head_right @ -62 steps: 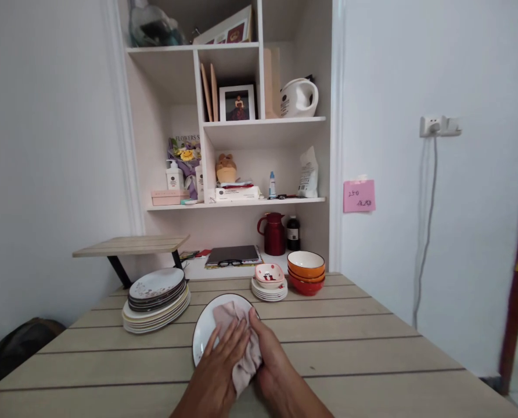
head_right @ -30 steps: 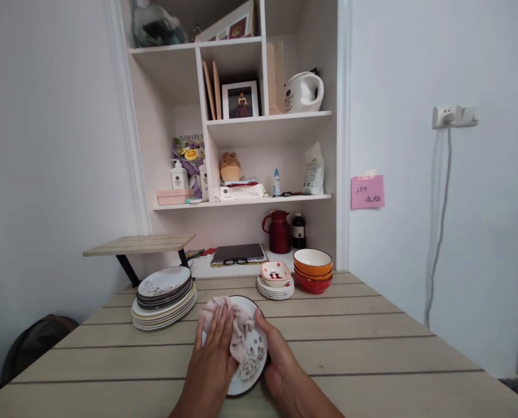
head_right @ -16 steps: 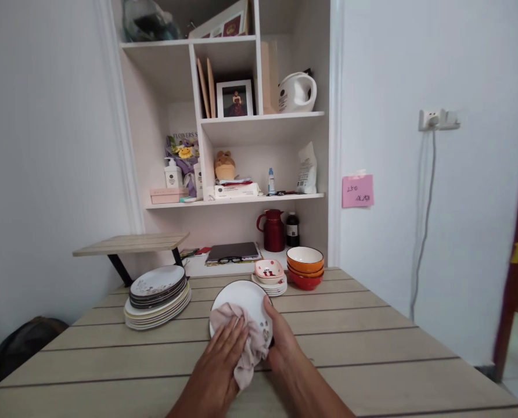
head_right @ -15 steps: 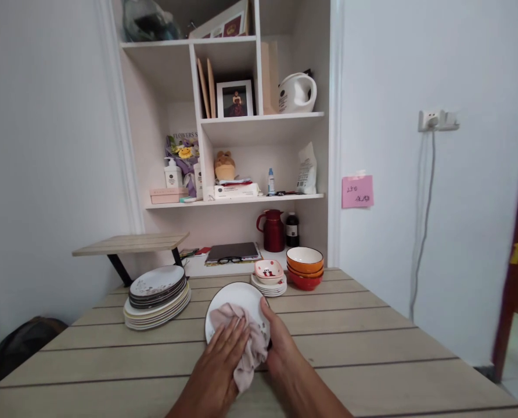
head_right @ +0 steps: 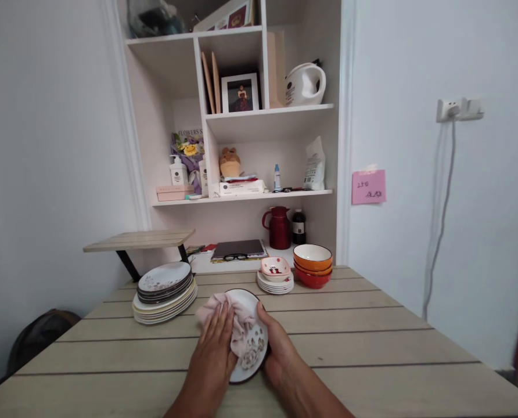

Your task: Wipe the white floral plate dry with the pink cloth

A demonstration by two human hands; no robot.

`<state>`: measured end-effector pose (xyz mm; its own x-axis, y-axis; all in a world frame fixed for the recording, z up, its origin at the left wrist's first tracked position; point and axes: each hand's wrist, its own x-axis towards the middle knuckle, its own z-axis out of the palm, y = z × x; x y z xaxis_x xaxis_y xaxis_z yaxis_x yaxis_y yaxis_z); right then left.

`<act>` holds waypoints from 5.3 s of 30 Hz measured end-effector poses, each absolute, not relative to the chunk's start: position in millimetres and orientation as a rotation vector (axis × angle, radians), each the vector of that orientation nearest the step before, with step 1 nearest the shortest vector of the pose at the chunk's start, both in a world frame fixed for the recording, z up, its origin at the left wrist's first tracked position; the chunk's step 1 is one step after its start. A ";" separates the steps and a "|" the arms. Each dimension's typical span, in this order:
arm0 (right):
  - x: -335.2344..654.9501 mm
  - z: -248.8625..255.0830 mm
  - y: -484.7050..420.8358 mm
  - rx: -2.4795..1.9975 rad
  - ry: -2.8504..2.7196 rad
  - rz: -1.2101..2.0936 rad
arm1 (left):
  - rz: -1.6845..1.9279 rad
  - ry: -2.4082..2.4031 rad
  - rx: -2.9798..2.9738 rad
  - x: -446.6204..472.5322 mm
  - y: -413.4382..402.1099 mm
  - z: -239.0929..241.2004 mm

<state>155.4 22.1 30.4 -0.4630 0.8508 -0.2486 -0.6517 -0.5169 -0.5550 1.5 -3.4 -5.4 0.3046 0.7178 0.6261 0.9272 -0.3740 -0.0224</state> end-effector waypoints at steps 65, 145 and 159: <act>167.6 40.5 17.7 -0.751 -0.462 2.098 | -0.517 -0.901 -2.480 16.5 -14.6 -1.0; 163.0 42.2 18.9 -0.775 -0.410 1.954 | -0.518 -1.037 -2.547 10.5 -8.6 -3.7; 175.6 48.5 31.2 -0.670 -0.330 1.839 | -0.575 -1.789 -2.093 8.3 -5.6 -11.0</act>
